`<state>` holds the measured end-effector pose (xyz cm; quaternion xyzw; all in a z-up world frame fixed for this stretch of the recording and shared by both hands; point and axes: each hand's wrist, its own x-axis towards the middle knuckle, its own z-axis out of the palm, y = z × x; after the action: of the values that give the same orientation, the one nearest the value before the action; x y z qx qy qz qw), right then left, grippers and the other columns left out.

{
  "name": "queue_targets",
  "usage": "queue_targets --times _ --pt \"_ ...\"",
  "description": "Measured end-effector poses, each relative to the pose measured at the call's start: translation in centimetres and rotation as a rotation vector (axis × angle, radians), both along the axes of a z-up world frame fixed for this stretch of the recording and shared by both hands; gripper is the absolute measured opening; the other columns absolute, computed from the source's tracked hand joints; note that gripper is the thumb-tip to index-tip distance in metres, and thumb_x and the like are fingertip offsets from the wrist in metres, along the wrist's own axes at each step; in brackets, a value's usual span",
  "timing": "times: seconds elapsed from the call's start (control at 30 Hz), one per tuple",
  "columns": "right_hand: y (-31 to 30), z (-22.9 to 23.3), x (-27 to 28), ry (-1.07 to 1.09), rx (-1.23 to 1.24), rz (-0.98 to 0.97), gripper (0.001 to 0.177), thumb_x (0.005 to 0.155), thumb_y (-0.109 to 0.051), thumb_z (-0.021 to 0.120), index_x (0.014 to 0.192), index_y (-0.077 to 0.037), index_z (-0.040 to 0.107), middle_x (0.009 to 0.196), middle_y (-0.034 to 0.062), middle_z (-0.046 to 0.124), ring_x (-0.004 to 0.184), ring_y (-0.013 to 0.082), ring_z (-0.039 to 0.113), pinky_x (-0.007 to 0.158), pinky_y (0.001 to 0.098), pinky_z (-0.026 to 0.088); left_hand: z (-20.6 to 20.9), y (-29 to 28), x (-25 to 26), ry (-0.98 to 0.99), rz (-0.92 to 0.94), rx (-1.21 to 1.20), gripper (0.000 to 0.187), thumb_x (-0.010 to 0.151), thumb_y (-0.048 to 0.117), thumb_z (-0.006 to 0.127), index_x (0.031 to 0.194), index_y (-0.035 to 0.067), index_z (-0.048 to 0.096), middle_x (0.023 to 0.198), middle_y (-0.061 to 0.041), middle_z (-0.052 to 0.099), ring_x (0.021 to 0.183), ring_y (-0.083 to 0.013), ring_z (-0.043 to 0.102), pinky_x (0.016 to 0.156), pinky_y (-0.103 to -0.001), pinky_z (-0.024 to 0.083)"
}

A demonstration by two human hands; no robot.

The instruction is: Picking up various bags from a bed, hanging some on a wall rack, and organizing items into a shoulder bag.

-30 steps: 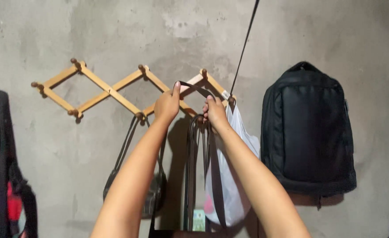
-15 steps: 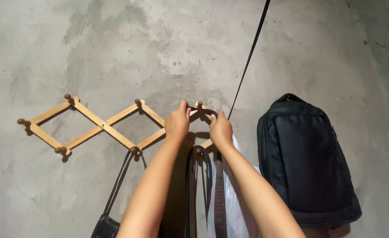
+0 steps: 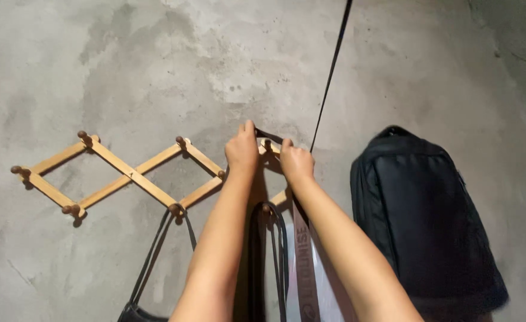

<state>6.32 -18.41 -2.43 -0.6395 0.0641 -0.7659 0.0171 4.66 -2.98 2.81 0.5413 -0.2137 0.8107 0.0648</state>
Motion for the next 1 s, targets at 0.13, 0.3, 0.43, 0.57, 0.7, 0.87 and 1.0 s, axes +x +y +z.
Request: queue_targets --times 0.13,0.3,0.43,0.57,0.7,0.87,1.0 --pt "0.0 2.4 0.7 -0.011 0.021 0.066 0.022 0.087 -0.012 0.059 0.104 0.003 0.060 0.069 0.0193 0.072 0.063 0.0354 0.075 0.051 0.0472 0.059 1.3 -1.3 -0.2 -0.013 -0.059 -0.048 0.013 0.098 0.023 0.060 0.102 0.011 0.056 0.093 -0.012 0.067 0.072 -0.0377 0.071 0.059 -0.049 0.056" --pt "-1.1 6.7 5.7 -0.072 0.182 0.096 0.020 0.094 -0.012 0.058 0.103 0.005 0.066 0.071 0.0174 0.075 0.064 0.0322 0.076 0.054 0.0435 0.060 1.5 -2.5 0.8 0.164 -0.261 -0.113 0.016 0.095 0.019 0.064 0.107 0.011 0.059 0.103 -0.017 0.065 0.092 -0.0438 0.066 0.073 -0.054 0.053" --pt "-1.0 6.8 6.4 -0.016 0.172 0.102 0.016 0.090 -0.014 0.060 0.098 -0.003 0.068 0.076 0.0154 0.076 0.070 0.0324 0.077 0.058 0.0447 0.061 2.0 -2.7 3.2 0.193 -0.332 -0.129 0.017 0.093 0.017 0.067 0.108 0.010 0.060 0.104 -0.019 0.064 0.098 -0.0439 0.063 0.081 -0.053 0.051" --pt "0.0 5.4 5.6 0.098 0.135 0.046 0.012 0.094 -0.019 0.062 0.098 -0.010 0.069 0.081 0.0117 0.076 0.074 0.0304 0.077 0.062 0.0446 0.061 1.0 -1.3 4.6 0.295 -0.342 -0.163 0.019 0.091 0.019 0.072 0.104 0.008 0.062 0.105 -0.019 0.064 0.102 -0.0432 0.061 0.086 -0.053 0.049" --pt "0.3 2.5 4.5 0.018 -0.013 0.021 0.021 0.096 -0.024 0.063 0.106 -0.006 0.065 0.091 0.0128 0.075 0.081 0.0302 0.075 0.066 0.0418 0.060 -1.4 -0.6 3.1 0.213 -0.265 -0.113 0.022 0.084 0.015 0.073 0.101 0.007 0.063 0.105 -0.018 0.065 0.101 -0.0434 0.060 0.083 -0.053 0.050" --pt "2.5 -2.3 2.2 -0.028 -0.072 0.011 0.041 0.087 -0.024 0.064 0.119 0.001 0.060 0.107 0.0149 0.068 0.099 0.0343 0.067 0.069 0.0404 0.060 -5.3 0.2 3.8 0.159 -0.183 -0.043 0.014 0.086 0.007 0.068 0.099 0.008 0.064 0.103 -0.016 0.066 0.101 -0.0424 0.061 0.083 -0.053 0.051" --pt "3.6 -3.5 0.3 0.011 -0.027 0.088 0.035 0.090 -0.011 0.061 0.122 0.002 0.058 0.119 0.0165 0.062 0.105 0.0372 0.065 0.072 0.0426 0.061 -6.6 0.4 4.3 0.148 -0.261 0.009 0.016 0.085 -0.002 0.062 0.099 0.004 0.062 0.102 -0.020 0.065 0.100 -0.0431 0.062 0.083 -0.053 0.051"
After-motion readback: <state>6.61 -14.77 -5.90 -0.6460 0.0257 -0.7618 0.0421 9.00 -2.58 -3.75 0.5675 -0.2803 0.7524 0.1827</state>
